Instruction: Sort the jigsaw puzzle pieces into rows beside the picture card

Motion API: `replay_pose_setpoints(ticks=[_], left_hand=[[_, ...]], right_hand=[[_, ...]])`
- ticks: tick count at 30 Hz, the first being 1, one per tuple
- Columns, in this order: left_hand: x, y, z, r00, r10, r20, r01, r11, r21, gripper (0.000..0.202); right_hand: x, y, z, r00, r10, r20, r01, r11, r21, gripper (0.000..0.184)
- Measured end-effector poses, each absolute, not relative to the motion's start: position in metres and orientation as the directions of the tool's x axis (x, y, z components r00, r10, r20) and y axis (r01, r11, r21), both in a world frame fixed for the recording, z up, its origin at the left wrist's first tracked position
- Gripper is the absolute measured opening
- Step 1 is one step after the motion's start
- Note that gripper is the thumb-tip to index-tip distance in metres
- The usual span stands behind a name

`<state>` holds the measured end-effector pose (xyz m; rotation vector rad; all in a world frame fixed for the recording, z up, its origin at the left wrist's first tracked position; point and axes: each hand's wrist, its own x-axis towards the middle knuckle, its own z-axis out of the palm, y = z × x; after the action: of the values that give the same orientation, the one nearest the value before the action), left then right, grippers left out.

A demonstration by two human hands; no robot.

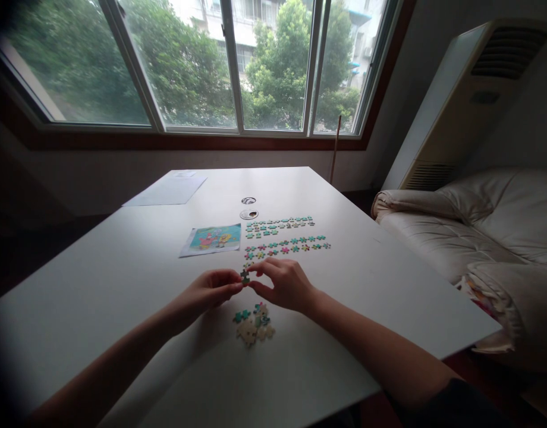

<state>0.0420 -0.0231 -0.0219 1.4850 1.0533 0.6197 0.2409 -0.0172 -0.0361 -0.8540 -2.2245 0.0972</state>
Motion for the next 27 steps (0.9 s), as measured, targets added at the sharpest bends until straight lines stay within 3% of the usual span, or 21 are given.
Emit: replay_pose_setpoints(ticks=[6, 9, 19, 24, 27], left_hand=[[0.032, -0.019, -0.024, 0.509, 0.860, -0.036, 0.499, -0.260, 0.827, 0.027], [0.029, -0.019, -0.026, 0.541, 0.841, -0.023, 0.564, -0.342, 0.752, 0.023], [0.032, -0.023, -0.025, 0.598, 0.795, -0.104, 0.621, -0.378, 0.686, 0.018], [0.032, -0.021, -0.022, 0.610, 0.780, -0.143, 0.637, -0.374, 0.674, 0.019], [0.032, -0.022, -0.020, 0.602, 0.780, -0.171, 0.655, -0.360, 0.664, 0.020]], right_hand=[[0.257, -0.007, -0.028, -0.379, 0.645, 0.664, 0.620, 0.710, -0.335, 0.021], [0.266, 0.000, -0.027, -0.315, 0.677, 0.666, 0.664, 0.658, -0.355, 0.022], [0.272, 0.012, -0.028, -0.333, 0.714, 0.616, 0.736, 0.605, -0.303, 0.023], [0.284, 0.056, -0.026, -0.349, 0.799, 0.489, 0.756, 0.549, -0.356, 0.023], [0.293, 0.090, -0.029, -0.321, 0.882, 0.346, 0.800, 0.448, -0.399, 0.024]])
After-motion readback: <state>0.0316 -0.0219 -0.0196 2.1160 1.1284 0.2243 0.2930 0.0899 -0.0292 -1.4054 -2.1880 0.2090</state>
